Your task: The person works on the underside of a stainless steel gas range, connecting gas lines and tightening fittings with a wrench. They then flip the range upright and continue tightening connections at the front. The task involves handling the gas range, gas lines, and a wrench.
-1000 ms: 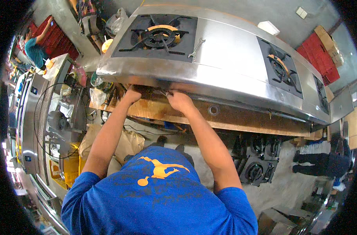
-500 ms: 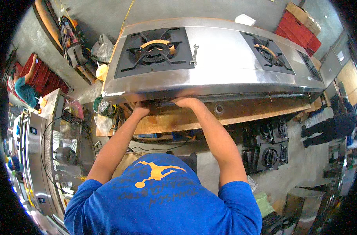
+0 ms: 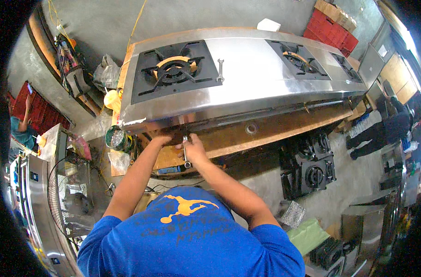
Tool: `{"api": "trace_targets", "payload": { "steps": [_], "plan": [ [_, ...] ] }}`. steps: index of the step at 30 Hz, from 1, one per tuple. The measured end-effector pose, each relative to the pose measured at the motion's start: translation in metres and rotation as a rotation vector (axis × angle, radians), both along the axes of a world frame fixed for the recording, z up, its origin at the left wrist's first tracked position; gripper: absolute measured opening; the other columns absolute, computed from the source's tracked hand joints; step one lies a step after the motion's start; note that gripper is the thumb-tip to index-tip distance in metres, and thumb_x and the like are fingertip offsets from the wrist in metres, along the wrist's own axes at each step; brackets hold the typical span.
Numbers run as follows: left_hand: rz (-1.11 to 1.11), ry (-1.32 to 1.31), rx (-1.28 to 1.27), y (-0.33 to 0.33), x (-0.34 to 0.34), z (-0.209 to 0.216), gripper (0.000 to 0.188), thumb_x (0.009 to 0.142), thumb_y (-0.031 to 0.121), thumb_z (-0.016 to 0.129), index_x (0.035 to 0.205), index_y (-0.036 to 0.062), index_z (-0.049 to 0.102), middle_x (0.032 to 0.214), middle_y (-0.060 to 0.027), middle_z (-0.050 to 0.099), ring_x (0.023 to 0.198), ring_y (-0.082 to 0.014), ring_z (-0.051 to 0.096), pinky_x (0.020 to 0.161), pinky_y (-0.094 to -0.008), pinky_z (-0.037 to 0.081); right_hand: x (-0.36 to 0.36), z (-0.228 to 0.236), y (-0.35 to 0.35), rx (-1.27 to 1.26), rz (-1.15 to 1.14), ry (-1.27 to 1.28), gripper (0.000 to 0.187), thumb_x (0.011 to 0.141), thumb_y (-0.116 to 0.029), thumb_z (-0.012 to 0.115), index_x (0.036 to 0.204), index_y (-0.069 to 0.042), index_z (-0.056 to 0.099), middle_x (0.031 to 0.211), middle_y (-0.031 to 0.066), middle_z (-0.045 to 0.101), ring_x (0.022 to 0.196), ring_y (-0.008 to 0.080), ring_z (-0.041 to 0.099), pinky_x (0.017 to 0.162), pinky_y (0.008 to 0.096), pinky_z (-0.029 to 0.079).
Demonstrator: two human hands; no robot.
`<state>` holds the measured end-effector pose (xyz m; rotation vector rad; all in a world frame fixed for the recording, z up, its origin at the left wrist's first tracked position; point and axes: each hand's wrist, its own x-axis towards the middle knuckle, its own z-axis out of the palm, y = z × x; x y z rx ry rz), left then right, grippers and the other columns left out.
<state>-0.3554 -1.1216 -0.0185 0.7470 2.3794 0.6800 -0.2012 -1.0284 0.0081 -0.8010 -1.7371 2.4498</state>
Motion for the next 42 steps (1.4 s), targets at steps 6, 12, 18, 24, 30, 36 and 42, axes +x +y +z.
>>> {"api": "trace_targets", "payload": {
  "steps": [6, 12, 18, 24, 30, 36, 42],
  "plan": [
    [-0.139, 0.302, 0.117, 0.0, -0.008, -0.014, 0.051, 0.092, 0.044, 0.043, 0.124, 0.0076, 0.055, 0.13, -0.0205, 0.053, 0.122, -0.036, 0.048, 0.103, -0.0409, 0.035, 0.017, 0.002, 0.058, 0.207, 0.188, -0.045, 0.04, 0.094, -0.012, 0.048, 0.133, -0.004, 0.043, 0.086, 0.0086, 0.067, 0.061, 0.0124, 0.059, 0.048, 0.0257, 0.045],
    [-0.166, 0.221, 0.008, 0.0, -0.008, -0.005, 0.051, 0.092, 0.044, 0.043, 0.125, 0.0077, 0.055, 0.131, -0.0201, 0.053, 0.122, -0.0357, 0.047, 0.103, -0.0412, 0.035, -0.01, 0.003, 0.116, 0.334, 0.465, -0.189, 0.041, 0.091, -0.018, 0.056, 0.129, -0.005, 0.052, 0.085, 0.0048, 0.068, 0.062, 0.0109, 0.057, 0.053, 0.0246, 0.045],
    [-0.178, 0.232, -0.063, -0.004, -0.007, -0.002, 0.051, 0.092, 0.044, 0.042, 0.125, 0.0078, 0.055, 0.131, -0.0197, 0.052, 0.122, -0.0355, 0.047, 0.103, -0.0414, 0.034, -0.048, 0.003, 0.147, 1.025, 0.92, -0.319, 0.034, 0.092, -0.025, 0.047, 0.119, -0.014, 0.063, 0.1, 0.0105, 0.068, 0.081, 0.0238, 0.064, 0.071, 0.0395, 0.051],
    [-0.189, 0.267, -0.102, -0.008, -0.005, -0.001, 0.051, 0.092, 0.044, 0.042, 0.126, 0.0079, 0.054, 0.132, -0.0194, 0.051, 0.122, -0.0353, 0.047, 0.103, -0.0416, 0.034, -0.051, 0.025, 0.116, 1.144, 0.956, -0.392, 0.042, 0.092, -0.037, 0.05, 0.115, -0.004, 0.061, 0.103, 0.0161, 0.066, 0.092, 0.0251, 0.064, 0.078, 0.0385, 0.049],
    [-0.23, 0.289, -0.181, -0.009, -0.009, 0.001, 0.051, 0.092, 0.044, 0.042, 0.126, 0.008, 0.054, 0.133, -0.019, 0.051, 0.122, -0.0351, 0.046, 0.104, -0.0418, 0.034, -0.015, 0.007, 0.014, 0.36, 0.099, -0.037, 0.024, 0.092, -0.009, 0.052, 0.11, 0.006, 0.049, 0.09, 0.0193, 0.062, 0.079, 0.0263, 0.066, 0.065, 0.0389, 0.055],
    [-0.131, 0.196, 0.0, -0.008, -0.01, -0.005, 0.049, 0.094, 0.038, 0.041, 0.129, 0.0057, 0.05, 0.136, -0.0175, 0.048, 0.122, -0.0344, 0.047, 0.105, -0.0407, 0.032, 0.003, 0.006, 0.016, 0.132, 0.13, 0.028, 0.03, 0.093, -0.006, 0.05, 0.122, 0.004, 0.047, 0.09, 0.0139, 0.063, 0.073, 0.0229, 0.065, 0.059, 0.0344, 0.055],
    [-0.144, 0.232, 0.079, -0.009, -0.01, -0.004, 0.05, 0.094, 0.039, 0.041, 0.129, 0.0049, 0.05, 0.138, -0.0161, 0.047, 0.123, -0.0326, 0.046, 0.106, -0.0397, 0.032, 0.0, 0.02, 0.067, 0.554, 0.276, -0.144, 0.031, 0.09, -0.015, 0.052, 0.115, 0.002, 0.059, 0.081, 0.0109, 0.065, 0.065, 0.0161, 0.062, 0.059, 0.0306, 0.051]
  ]
}}
